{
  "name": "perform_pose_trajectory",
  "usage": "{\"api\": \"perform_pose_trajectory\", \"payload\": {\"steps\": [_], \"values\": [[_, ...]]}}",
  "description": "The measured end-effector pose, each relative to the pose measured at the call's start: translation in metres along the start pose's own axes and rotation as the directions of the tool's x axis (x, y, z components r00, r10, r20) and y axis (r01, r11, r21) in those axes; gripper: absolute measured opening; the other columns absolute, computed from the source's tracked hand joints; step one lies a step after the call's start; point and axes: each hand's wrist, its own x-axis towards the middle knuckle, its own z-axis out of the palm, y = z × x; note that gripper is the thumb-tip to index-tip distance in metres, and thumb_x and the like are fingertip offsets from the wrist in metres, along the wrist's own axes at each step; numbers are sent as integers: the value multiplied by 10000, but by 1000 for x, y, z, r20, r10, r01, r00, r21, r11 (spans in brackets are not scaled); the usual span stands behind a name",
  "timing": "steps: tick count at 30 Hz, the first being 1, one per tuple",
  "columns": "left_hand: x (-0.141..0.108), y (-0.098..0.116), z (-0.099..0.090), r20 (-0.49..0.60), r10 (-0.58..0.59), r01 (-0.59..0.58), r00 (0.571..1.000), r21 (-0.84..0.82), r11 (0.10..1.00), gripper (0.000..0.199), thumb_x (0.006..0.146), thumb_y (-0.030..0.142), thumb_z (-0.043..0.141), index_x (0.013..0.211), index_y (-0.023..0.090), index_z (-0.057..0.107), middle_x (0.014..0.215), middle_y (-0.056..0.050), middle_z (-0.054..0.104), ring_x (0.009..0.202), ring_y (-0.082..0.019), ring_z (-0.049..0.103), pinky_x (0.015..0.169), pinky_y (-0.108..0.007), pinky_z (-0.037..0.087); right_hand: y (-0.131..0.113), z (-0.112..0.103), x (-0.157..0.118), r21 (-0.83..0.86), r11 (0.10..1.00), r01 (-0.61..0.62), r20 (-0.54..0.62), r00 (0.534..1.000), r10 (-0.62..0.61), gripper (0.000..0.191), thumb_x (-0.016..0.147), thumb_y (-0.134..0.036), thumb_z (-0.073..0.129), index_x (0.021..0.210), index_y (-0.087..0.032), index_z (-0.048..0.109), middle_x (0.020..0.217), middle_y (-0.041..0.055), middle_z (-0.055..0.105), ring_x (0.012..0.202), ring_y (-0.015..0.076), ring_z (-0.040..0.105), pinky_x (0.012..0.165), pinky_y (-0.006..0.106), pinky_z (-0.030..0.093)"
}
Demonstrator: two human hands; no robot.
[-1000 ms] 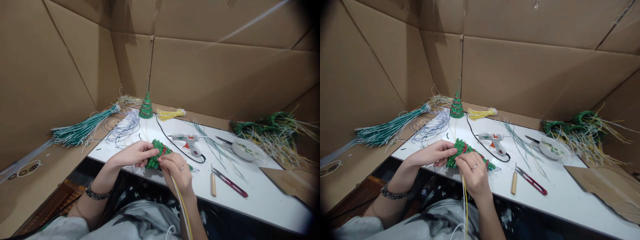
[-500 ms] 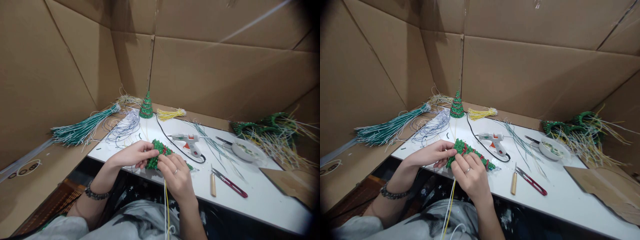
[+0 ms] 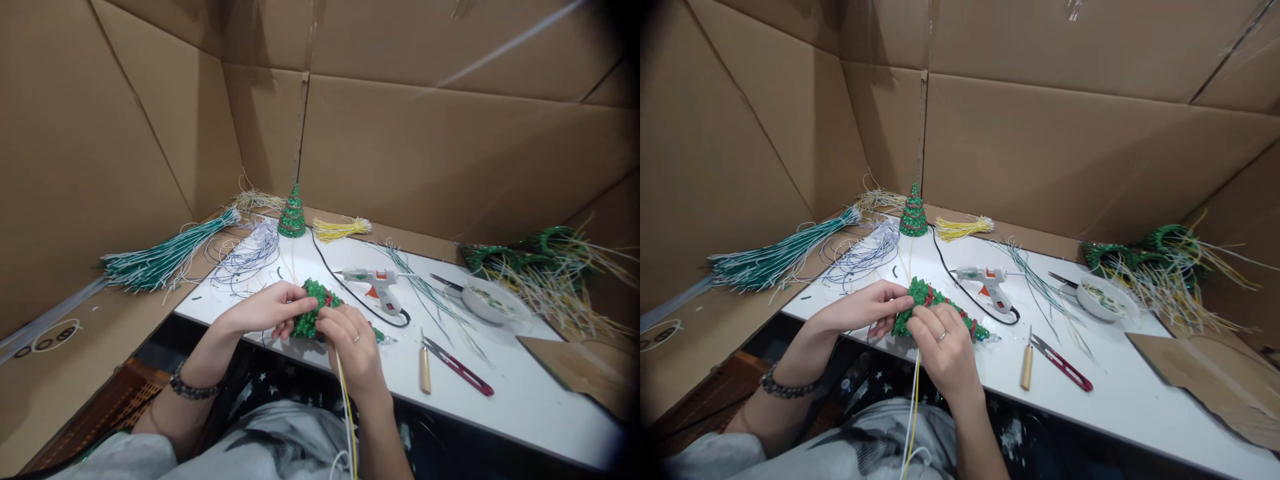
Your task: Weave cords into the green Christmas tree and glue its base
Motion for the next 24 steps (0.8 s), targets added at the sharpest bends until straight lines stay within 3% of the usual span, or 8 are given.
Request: {"api": "perform_pose_trajectory", "payload": {"steps": [8,14,17,24], "values": [[3,-6,-1,-3,-55,55,998,50,997,564,844,720,483,737,170,549,440,39,545,355,-92,480,380,-199,377,8,8,-8,216,967,-134,-131,977,165,257,877,-1,532,986,-230,574,891,41,713,797,157,677,715,312,571],[9,-9,0,-144,-17,26,989,56,998,585,837,751,447,725,183,528,393,59,462,344,-92,427,361,-194,310,11,11,-12,322,911,-257,-167,932,322,242,885,-5,558,965,-233,563,881,24,693,827,146,684,748,299,581],[11,-9,0,-179,-3,12,984,49,999,583,859,741,414,700,188,503,371,74,404,331,-81,377,357,-189,276,14,12,-14,349,896,-276,-161,924,347,251,883,6,556,973,-227,569,899,30,683,858,149,685,774,306,583],[8,-7,-1,-136,3,0,991,20,1000,558,845,728,463,731,182,502,424,70,440,357,-77,410,363,-181,294,9,14,-9,324,901,-288,-185,915,359,250,867,0,589,978,-223,584,909,25,698,860,150,691,792,303,575]]}}
